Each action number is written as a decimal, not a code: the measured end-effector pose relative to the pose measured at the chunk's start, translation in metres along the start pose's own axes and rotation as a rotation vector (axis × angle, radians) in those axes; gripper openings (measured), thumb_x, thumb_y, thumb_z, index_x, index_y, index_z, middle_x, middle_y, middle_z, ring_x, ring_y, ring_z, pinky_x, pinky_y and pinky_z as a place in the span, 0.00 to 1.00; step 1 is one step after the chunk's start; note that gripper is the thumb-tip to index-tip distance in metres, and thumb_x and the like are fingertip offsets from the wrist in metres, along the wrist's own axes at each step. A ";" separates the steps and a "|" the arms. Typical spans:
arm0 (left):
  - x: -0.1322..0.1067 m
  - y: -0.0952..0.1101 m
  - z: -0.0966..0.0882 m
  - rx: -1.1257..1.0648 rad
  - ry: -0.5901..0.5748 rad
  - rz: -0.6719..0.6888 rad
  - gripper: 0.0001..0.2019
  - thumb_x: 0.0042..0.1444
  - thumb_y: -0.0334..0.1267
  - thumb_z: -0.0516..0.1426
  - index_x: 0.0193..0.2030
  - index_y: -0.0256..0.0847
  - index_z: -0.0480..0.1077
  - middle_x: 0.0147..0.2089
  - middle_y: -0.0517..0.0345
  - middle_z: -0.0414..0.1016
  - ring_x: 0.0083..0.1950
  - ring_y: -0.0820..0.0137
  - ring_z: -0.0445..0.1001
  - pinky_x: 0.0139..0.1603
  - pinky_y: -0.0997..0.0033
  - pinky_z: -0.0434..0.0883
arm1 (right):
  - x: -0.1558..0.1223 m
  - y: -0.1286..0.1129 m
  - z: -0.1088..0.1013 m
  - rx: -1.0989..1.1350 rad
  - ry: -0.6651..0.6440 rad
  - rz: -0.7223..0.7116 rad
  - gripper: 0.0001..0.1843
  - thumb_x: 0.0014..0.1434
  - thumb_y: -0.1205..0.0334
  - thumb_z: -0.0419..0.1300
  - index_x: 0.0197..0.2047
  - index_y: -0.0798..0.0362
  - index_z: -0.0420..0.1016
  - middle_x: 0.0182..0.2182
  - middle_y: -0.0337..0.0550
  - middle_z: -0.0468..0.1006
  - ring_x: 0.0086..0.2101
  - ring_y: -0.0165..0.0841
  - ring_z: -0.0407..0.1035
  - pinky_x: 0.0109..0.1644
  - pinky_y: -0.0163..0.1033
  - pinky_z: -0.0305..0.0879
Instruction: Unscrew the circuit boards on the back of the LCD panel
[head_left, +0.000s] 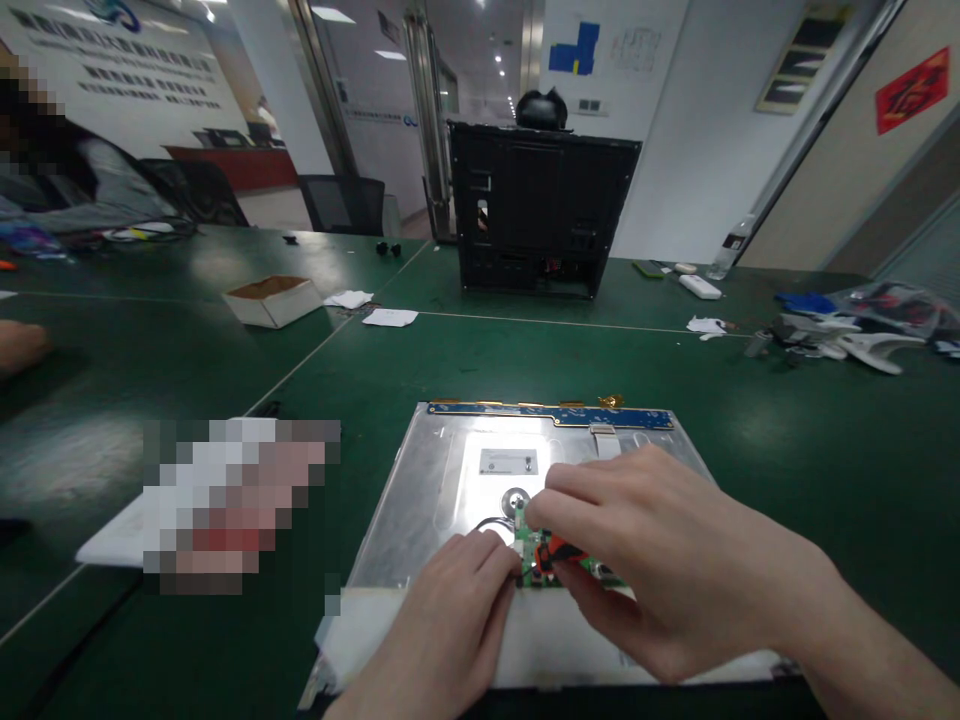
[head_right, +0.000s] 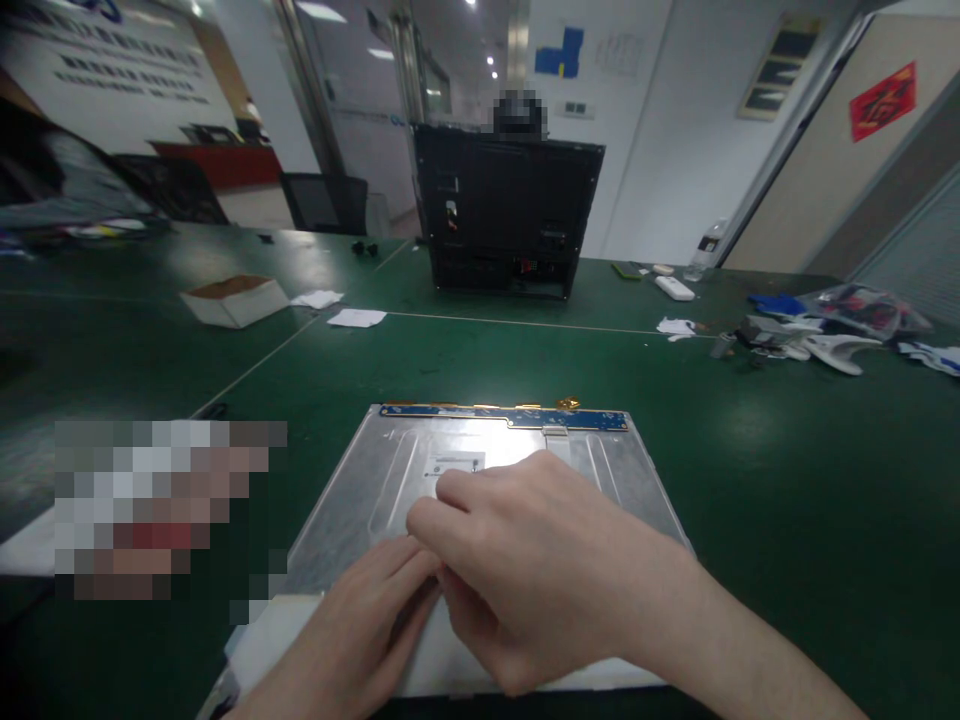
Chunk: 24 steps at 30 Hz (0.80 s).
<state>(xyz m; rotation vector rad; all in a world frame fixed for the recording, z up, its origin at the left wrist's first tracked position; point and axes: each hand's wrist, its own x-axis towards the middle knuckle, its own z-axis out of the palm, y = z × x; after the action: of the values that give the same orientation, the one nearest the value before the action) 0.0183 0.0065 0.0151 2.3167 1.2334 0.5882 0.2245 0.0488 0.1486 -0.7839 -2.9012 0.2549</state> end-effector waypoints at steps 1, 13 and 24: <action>0.000 0.000 0.000 -0.001 -0.002 -0.001 0.09 0.64 0.29 0.45 0.42 0.42 0.65 0.43 0.50 0.73 0.44 0.58 0.72 0.45 0.55 0.72 | 0.000 0.000 0.000 -0.004 0.001 -0.002 0.04 0.59 0.64 0.56 0.37 0.51 0.63 0.32 0.35 0.70 0.26 0.29 0.56 0.26 0.38 0.43; 0.001 0.001 -0.001 0.004 0.009 -0.001 0.10 0.63 0.28 0.45 0.42 0.41 0.66 0.42 0.50 0.73 0.43 0.59 0.72 0.44 0.57 0.72 | 0.002 0.002 0.002 -0.031 0.011 0.012 0.05 0.63 0.60 0.57 0.37 0.50 0.64 0.29 0.35 0.71 0.25 0.29 0.57 0.26 0.39 0.42; 0.002 0.001 -0.002 0.007 0.012 0.003 0.10 0.64 0.28 0.45 0.42 0.41 0.66 0.42 0.51 0.73 0.43 0.59 0.72 0.44 0.57 0.72 | 0.001 0.002 0.003 -0.054 0.019 0.011 0.01 0.62 0.63 0.54 0.39 0.50 0.64 0.31 0.36 0.72 0.25 0.30 0.56 0.26 0.39 0.42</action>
<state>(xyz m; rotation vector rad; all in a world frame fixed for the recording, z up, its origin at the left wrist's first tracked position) 0.0190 0.0078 0.0176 2.3247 1.2391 0.6013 0.2241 0.0506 0.1455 -0.8062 -2.8978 0.1698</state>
